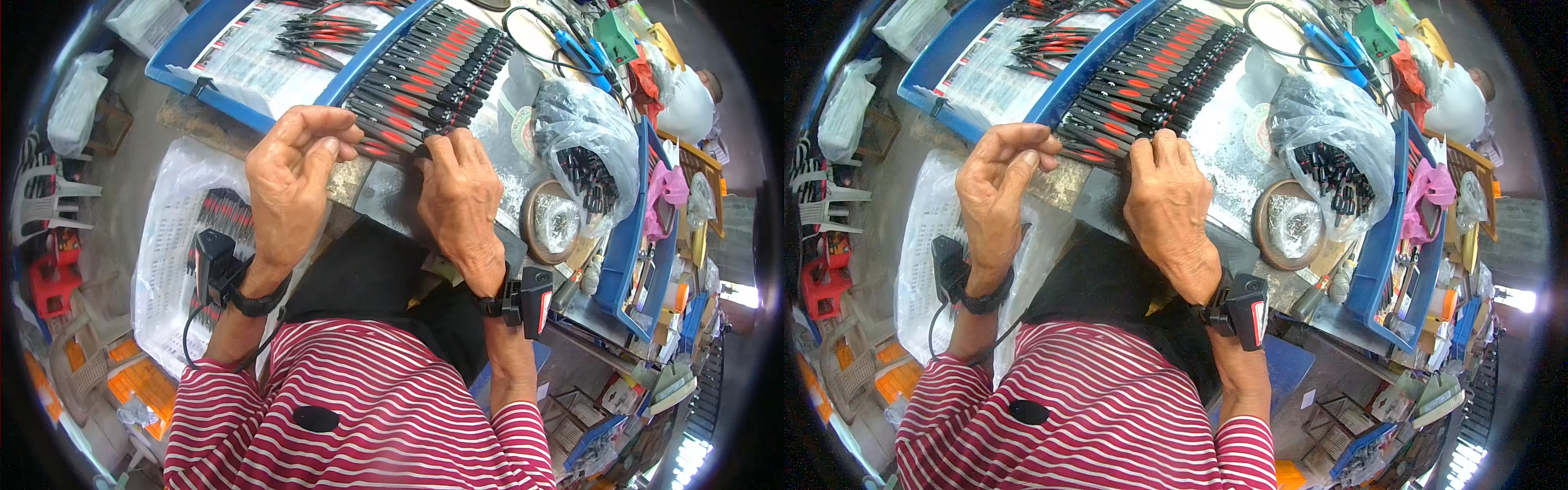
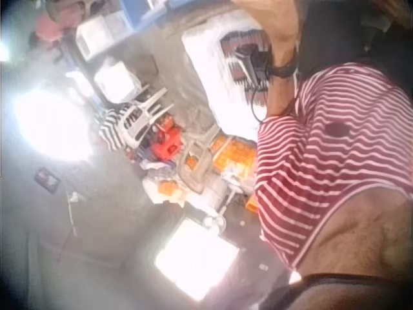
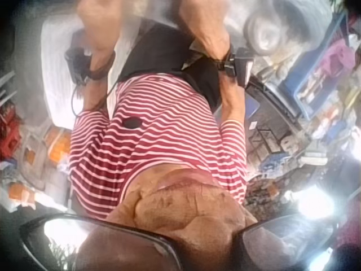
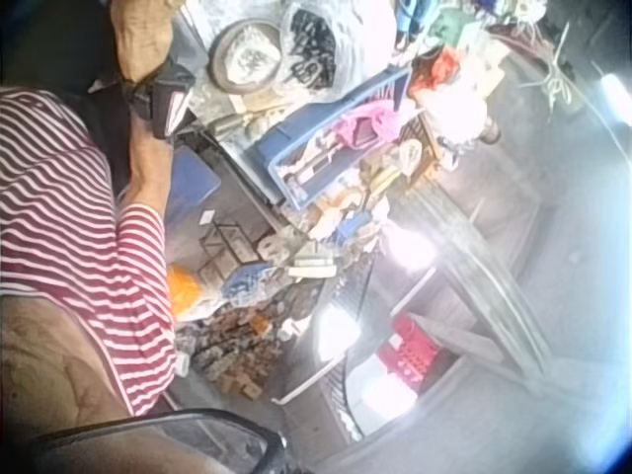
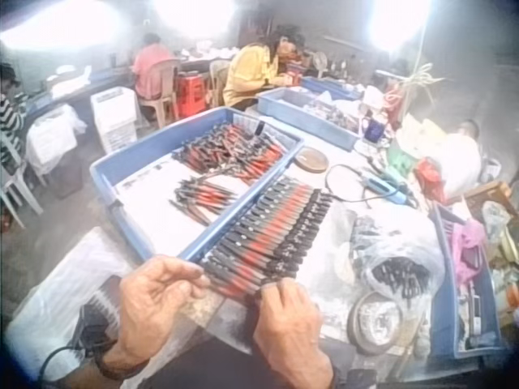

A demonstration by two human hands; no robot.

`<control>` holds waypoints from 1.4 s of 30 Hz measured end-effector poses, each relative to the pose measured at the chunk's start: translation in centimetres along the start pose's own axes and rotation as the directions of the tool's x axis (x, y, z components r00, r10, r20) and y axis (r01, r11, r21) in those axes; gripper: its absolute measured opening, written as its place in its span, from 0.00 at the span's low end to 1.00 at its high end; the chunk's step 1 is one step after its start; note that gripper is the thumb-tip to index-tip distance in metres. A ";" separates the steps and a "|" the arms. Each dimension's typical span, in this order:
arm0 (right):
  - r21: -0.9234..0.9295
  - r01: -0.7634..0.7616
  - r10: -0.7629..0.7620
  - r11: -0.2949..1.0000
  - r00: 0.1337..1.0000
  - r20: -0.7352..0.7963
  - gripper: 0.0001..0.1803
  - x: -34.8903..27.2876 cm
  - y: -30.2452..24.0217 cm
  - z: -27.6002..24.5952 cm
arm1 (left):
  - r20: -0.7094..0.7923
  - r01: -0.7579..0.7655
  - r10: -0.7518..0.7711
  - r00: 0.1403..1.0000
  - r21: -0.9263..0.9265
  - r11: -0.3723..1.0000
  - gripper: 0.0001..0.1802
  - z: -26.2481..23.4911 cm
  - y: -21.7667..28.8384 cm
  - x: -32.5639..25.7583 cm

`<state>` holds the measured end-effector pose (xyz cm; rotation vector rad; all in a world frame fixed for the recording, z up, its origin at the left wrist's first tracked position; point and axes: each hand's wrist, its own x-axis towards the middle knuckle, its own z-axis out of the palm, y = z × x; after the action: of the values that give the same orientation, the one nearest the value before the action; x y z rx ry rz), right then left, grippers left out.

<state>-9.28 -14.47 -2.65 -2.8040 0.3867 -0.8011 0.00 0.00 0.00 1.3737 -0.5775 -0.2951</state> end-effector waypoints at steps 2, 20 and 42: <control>0.009 -0.019 0.020 1.000 1.000 -0.015 0.13 0.0 0.0 0.0 | -0.002 -0.008 0.008 1.000 0.001 1.000 0.11 0.0 0.0 0.0; 0.079 -0.071 0.084 0.994 0.981 -0.176 0.15 -2.2 1.5 -1.7 | 0.150 0.073 -0.063 0.987 -0.057 0.996 0.10 -3.3 2.4 1.8; 0.334 -0.322 0.313 0.886 0.946 0.082 0.08 -6.7 1.6 -7.4 | 0.508 -0.251 -0.259 0.822 0.730 0.636 0.11 -7.8 -3.5 17.7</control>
<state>-19.07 -14.80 -0.18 -2.3419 0.6170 -0.6800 19.42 -3.37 -0.32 2.1553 -1.3322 -0.5112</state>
